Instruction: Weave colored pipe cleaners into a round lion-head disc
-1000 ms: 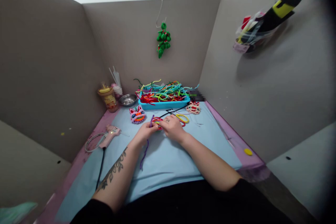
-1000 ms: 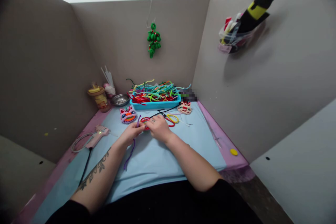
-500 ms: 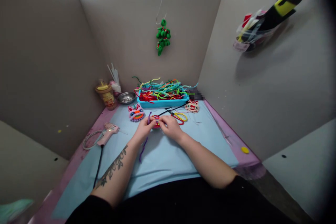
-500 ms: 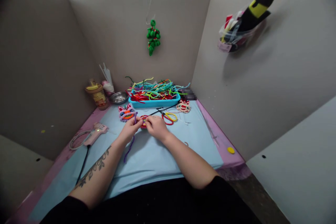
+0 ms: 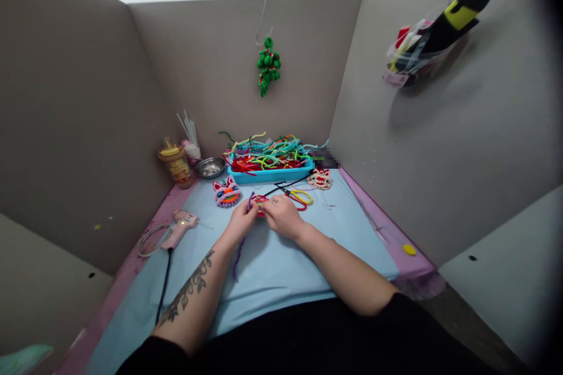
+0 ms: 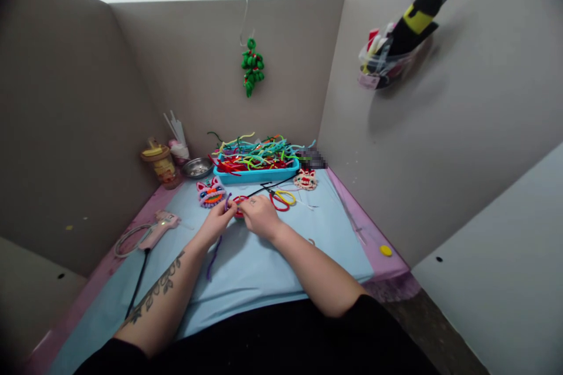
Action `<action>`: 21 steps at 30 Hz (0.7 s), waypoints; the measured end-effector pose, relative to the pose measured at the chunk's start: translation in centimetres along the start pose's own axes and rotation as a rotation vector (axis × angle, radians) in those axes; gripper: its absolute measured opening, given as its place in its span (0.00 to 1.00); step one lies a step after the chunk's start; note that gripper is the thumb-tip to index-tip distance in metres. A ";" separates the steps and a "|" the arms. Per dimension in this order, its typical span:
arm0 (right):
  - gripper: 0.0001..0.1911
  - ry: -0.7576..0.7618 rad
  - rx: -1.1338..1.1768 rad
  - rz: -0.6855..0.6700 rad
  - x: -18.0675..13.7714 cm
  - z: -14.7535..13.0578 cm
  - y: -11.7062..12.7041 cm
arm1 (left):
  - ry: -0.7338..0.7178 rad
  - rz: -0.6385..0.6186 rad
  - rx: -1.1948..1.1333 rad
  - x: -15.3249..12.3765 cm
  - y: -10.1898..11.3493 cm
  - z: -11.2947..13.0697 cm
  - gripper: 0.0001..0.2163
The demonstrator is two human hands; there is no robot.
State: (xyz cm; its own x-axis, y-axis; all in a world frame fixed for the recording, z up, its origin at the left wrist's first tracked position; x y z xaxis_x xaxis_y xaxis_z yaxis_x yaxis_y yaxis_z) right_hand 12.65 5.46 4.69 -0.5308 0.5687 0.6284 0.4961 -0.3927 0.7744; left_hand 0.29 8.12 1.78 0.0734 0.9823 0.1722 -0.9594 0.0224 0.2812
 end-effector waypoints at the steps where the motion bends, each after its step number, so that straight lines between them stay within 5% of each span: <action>1: 0.07 -0.012 0.004 0.005 -0.1 0.2 0.1 | -0.024 -0.020 0.020 -0.1 0.1 0.4 0.09; 10: 0.06 0.003 0.098 -0.025 0.0 0.7 0.1 | -0.387 -0.087 0.446 -1.1 0.1 3.3 0.06; 21: 0.10 0.103 0.155 0.011 -0.2 0.8 0.1 | -0.341 -0.143 0.554 -0.4 -0.4 1.6 0.07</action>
State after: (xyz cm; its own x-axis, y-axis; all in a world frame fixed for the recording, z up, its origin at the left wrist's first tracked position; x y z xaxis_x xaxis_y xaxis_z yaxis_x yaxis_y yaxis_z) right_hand 13.36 5.88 4.56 -0.5883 0.4849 0.6472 0.5981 -0.2777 0.7517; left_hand 1.09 7.37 3.11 0.3589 0.8611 0.3602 -0.6584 -0.0400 0.7516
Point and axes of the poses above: each hand's wrist, its own x-axis towards the middle knuckle, its own y-axis out of the back of the hand, z = x × y, the point moved 6 cm from there along x, towards the middle knuckle, and after that the axes turned 1 degree about x, right-handed, at the moved point
